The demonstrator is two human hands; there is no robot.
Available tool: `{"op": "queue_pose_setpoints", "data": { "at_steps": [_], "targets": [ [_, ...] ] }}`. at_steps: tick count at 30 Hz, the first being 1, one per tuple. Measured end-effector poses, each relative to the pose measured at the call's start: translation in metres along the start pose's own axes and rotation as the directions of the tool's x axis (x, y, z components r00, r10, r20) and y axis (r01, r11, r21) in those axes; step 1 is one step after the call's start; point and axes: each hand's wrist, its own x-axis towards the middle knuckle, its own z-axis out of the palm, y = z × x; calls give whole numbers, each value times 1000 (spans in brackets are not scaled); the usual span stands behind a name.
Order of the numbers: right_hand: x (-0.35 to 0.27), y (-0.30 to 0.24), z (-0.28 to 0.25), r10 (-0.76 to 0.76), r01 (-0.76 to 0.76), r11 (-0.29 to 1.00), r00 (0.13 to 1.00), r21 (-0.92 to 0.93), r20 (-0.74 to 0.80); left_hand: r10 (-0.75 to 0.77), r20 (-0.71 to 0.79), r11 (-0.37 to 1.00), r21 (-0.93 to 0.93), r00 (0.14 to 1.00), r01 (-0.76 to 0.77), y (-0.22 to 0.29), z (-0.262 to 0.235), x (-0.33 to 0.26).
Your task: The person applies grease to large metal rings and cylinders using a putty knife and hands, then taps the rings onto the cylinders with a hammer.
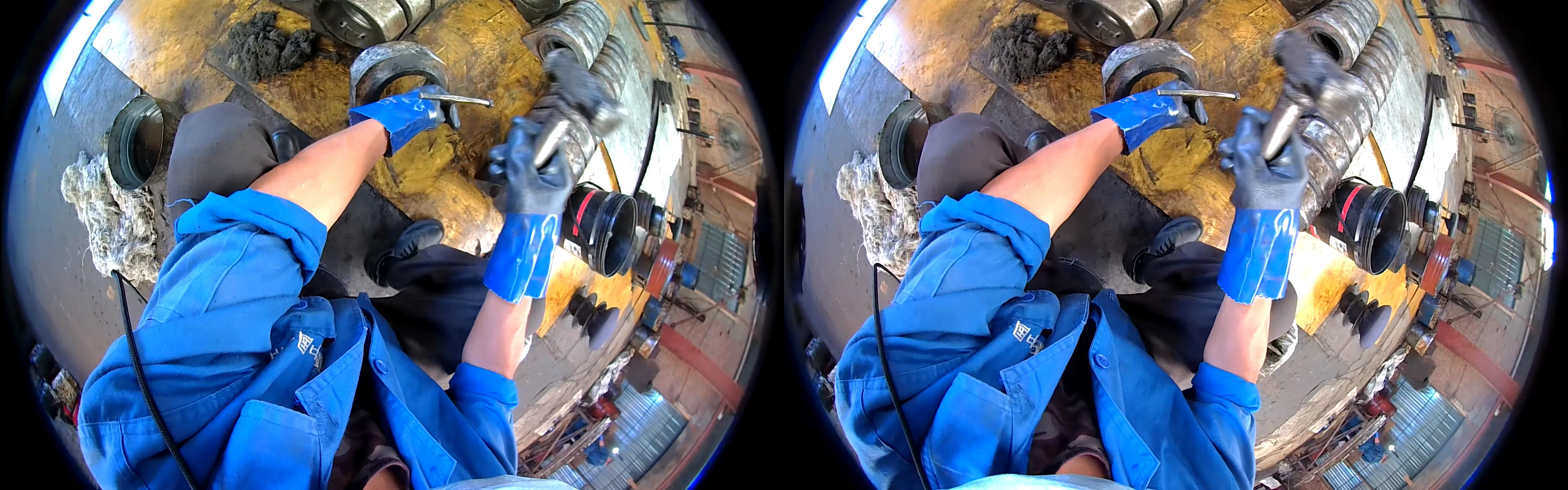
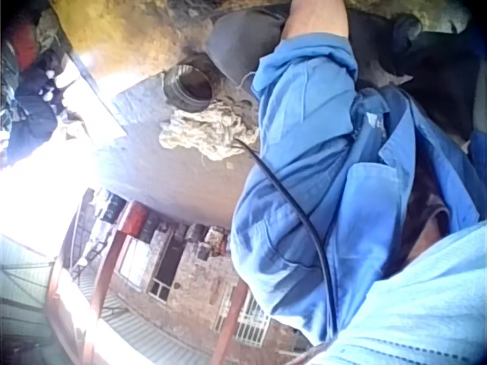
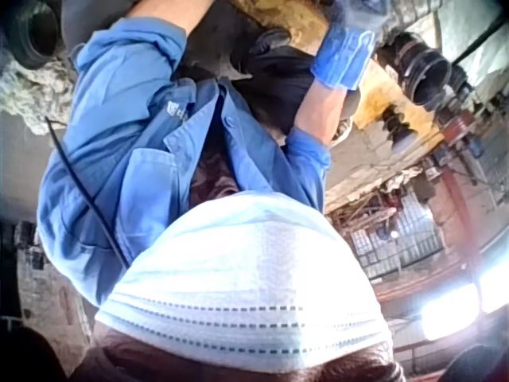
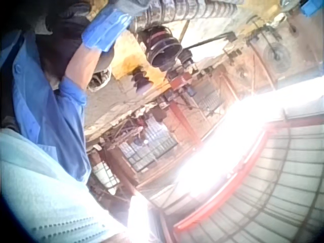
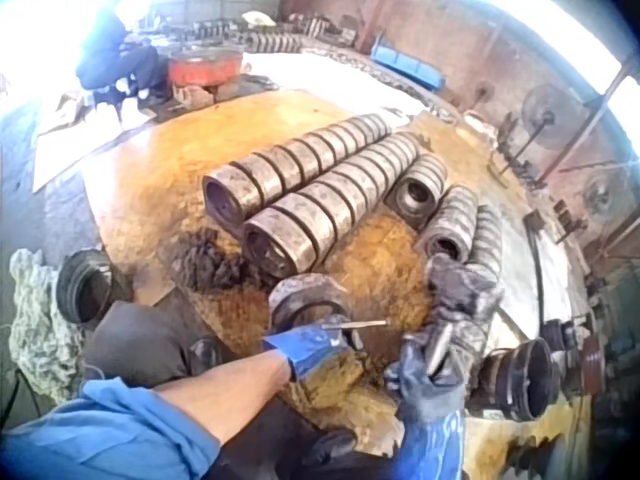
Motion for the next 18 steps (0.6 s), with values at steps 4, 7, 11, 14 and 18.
{"op": "queue_pose_setpoints", "data": {
  "at_steps": [4,7,11,14,18],
  "targets": [
    [6,43,-7,-164,164,982,986,98,-12,24,16,1000,0,1000,-24,7,5,1],
    [0,49,2,420,-391,894,901,-219,108,47,4,999,10,999,-47,-2,7,6],
    [-7,16,1,430,-405,855,903,-324,6,56,-34,998,30,998,-55,1,8,-2],
    [-9,8,-11,108,-108,994,994,-32,-26,26,-2,1000,17,1000,-26,11,6,-4],
    [1,1,-8,-40,33,998,993,-62,-108,1,20,999,33,1000,-1,19,1,-9]
  ]
}}
